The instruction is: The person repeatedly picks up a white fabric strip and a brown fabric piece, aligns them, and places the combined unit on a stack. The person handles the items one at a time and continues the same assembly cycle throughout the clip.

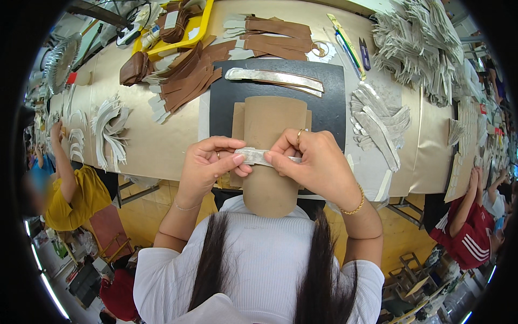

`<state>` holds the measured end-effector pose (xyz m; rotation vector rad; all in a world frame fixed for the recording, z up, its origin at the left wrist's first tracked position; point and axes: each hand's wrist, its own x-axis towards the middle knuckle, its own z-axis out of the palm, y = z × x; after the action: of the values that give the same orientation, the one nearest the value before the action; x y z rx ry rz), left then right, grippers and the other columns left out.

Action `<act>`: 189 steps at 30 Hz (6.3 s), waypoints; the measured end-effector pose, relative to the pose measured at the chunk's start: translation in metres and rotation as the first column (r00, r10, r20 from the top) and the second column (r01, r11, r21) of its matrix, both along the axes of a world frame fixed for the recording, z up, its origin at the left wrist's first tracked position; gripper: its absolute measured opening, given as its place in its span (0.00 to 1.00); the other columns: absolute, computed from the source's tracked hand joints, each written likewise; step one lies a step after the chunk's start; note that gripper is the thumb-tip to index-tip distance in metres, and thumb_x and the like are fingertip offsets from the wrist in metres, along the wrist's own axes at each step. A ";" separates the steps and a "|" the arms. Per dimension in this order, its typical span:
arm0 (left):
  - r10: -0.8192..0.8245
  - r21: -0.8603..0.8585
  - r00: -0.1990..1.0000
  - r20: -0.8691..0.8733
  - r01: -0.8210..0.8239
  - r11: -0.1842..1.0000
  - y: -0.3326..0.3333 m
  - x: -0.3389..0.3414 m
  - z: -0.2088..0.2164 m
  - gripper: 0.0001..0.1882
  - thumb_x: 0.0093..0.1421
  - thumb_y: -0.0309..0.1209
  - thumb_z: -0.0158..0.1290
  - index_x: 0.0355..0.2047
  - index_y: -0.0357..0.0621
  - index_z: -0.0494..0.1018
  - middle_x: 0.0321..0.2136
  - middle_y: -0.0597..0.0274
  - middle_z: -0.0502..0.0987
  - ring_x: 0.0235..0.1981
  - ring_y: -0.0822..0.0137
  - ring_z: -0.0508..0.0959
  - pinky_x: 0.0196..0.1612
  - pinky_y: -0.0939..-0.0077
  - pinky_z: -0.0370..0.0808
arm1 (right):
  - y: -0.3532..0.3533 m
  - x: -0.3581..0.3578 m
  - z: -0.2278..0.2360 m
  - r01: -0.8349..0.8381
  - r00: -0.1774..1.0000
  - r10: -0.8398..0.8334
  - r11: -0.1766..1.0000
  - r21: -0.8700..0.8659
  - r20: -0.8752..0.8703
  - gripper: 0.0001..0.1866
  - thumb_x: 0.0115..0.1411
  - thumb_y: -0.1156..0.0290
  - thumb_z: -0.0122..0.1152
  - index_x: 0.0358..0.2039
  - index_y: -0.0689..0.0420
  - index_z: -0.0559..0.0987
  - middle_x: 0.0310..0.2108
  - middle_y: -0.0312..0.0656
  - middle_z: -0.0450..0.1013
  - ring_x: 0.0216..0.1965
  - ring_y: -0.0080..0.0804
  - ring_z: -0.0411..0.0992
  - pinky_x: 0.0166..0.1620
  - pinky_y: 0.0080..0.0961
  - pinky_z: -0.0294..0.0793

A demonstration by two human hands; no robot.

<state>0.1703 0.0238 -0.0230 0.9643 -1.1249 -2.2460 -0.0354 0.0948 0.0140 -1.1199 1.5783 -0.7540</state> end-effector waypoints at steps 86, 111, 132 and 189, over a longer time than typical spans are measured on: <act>0.050 -0.088 0.993 -0.105 -0.060 0.994 0.003 0.013 -0.046 0.21 0.55 0.18 0.54 0.45 0.46 0.57 0.30 0.54 0.75 0.30 0.67 0.76 0.36 0.75 0.74 | 0.039 -0.021 -0.031 0.256 0.963 -0.247 0.963 -0.081 0.110 0.10 0.53 0.67 0.66 0.30 0.60 0.78 0.24 0.33 0.73 0.25 0.17 0.67 0.29 0.15 0.65; 0.060 0.104 0.985 -0.160 -0.043 0.994 0.000 0.013 -0.055 0.24 0.55 0.17 0.53 0.47 0.48 0.56 0.30 0.56 0.74 0.33 0.68 0.74 0.40 0.74 0.72 | 0.057 -0.030 -0.086 0.398 0.738 -0.385 0.911 0.103 0.554 0.10 0.54 0.73 0.65 0.34 0.62 0.74 0.30 0.34 0.74 0.32 0.15 0.71 0.37 0.13 0.71; 0.085 0.097 0.990 -0.115 -0.074 0.993 0.002 0.007 -0.050 0.25 0.53 0.16 0.55 0.47 0.47 0.57 0.32 0.55 0.76 0.36 0.66 0.75 0.44 0.71 0.72 | 0.067 -0.019 -0.093 0.434 0.836 -0.422 0.900 0.050 0.352 0.10 0.55 0.69 0.64 0.35 0.60 0.76 0.33 0.31 0.69 0.27 0.11 0.66 0.30 0.10 0.65; 0.082 0.068 0.962 -0.260 -0.067 0.995 0.011 -0.001 -0.064 0.29 0.52 0.22 0.59 0.50 0.48 0.57 0.34 0.60 0.73 0.42 0.64 0.73 0.50 0.65 0.70 | 0.092 0.021 -0.115 0.181 0.962 -0.068 0.883 -0.433 0.265 0.46 0.64 0.41 0.36 0.65 0.58 0.28 0.68 0.55 0.26 0.69 0.43 0.29 0.68 0.29 0.32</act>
<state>0.1697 0.0347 -0.0867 0.6923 -0.8958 -2.2756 -0.0145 0.1865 -0.1013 -1.2050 1.3053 -1.3492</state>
